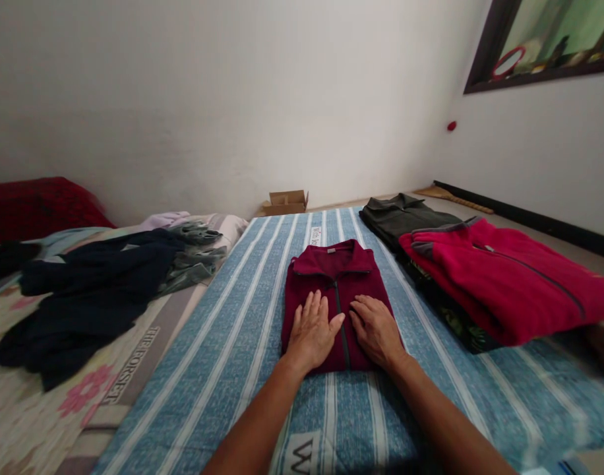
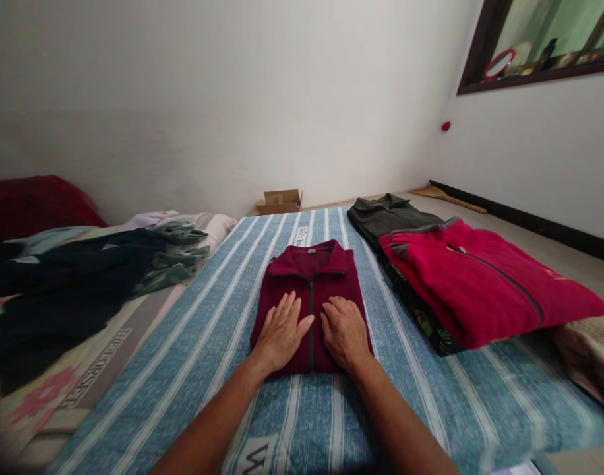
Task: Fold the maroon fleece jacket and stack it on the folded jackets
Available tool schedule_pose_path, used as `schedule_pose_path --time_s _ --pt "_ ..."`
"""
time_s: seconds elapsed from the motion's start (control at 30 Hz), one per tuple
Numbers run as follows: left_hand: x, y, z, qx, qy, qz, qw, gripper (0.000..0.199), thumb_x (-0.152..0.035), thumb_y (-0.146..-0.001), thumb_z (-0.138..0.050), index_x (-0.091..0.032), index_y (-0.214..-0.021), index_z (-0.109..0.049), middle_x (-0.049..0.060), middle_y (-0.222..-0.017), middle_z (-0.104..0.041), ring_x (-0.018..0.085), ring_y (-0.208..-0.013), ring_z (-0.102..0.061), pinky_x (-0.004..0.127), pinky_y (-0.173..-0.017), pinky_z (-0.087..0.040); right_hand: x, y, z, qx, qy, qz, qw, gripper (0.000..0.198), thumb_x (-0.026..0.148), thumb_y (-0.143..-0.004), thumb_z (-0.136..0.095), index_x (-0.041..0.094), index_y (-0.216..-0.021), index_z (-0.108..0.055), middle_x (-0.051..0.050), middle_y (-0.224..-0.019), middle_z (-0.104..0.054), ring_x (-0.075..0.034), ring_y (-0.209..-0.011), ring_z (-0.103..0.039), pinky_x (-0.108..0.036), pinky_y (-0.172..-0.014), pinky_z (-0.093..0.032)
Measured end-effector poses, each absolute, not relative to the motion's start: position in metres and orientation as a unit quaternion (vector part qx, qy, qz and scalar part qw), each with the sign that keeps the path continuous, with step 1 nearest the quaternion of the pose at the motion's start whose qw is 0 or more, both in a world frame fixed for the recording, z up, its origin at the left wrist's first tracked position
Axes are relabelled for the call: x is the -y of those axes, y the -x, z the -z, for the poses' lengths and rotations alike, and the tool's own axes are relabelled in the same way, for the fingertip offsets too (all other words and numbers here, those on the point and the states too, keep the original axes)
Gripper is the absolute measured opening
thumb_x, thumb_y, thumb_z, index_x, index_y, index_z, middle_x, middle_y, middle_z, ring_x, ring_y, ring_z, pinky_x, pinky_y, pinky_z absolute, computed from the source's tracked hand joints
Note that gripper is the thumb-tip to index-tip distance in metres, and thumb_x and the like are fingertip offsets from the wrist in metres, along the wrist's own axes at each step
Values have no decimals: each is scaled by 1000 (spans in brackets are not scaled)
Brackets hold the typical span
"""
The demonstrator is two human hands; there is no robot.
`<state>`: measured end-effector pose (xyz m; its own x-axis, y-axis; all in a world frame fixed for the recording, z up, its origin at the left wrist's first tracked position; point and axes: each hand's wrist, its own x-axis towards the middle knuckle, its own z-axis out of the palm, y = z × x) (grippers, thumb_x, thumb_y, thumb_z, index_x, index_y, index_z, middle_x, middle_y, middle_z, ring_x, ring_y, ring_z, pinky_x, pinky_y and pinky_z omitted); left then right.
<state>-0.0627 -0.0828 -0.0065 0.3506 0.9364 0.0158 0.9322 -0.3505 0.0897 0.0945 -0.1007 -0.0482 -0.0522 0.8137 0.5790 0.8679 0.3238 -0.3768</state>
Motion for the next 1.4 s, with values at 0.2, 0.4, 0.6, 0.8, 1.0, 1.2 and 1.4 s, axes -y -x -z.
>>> schedule_pose_path --time_s 0.2,0.4,0.6,0.8,1.0,1.2,1.4 --pt "84 65 10 -561 -824 -57 51 64 -52 -92 -20 -10 -139 -34 15 -148 -25 25 -138 -15 46 -108 -19 102 -95 47 722 586 20 368 27 24 -89 -43 17 -103 -65 -12 -110 -63 -23 -106 -55 -40 -93 -41" --pt "85 66 12 -555 -826 -87 48 62 -51 -92 -22 -12 -137 -36 14 -147 -28 25 -138 -17 46 -108 -20 99 -96 50 660 565 -110 483 24 28 -84 -49 18 -96 -68 -12 -108 -65 -23 -103 -57 -43 -94 -40" --pt "80 70 16 -550 -820 -136 79 55 -47 -92 -25 -14 -133 -42 12 -144 -34 23 -136 -22 47 -108 -22 98 -102 49 549 545 -222 593 23 34 -78 -54 19 -87 -70 -8 -97 -68 -22 -94 -61 -41 -92 -42" --pt "83 93 14 -516 -774 -338 146 43 -32 -89 -32 -11 -119 -56 12 -131 -52 17 -126 -42 34 -107 -31 103 -119 48 376 527 -308 697 32 43 -78 -54 15 -86 -65 -7 -82 -70 -21 -78 -66 -37 -73 -52" --pt "113 134 5 -642 -612 -424 186 34 -34 -78 -47 -16 -101 -64 10 -107 -67 22 -99 -62 36 -92 -45 125 -145 43 219 506 -327 767 28 42 -67 -64 17 -78 -59 -2 -67 -67 -18 -64 -66 -34 -66 -54" --pt "142 147 10 -642 -524 -444 341 29 -37 -64 -60 -16 -83 -66 6 -81 -71 22 -80 -66 32 -77 -51 159 -151 51 226 585 -366 688 41 43 -59 -72 14 -85 -63 -5 -69 -67 -20 -63 -65 -27 -51 -49" --pt "154 151 12 -628 -517 -429 392 28 -30 -58 -65 -16 -81 -66 5 -79 -70 22 -79 -66 33 -77 -50 180 -144 51 319 624 -392 596 44 44 -62 -69 15 -95 -63 -1 -69 -66 -16 -60 -59 -24 -49 -44"
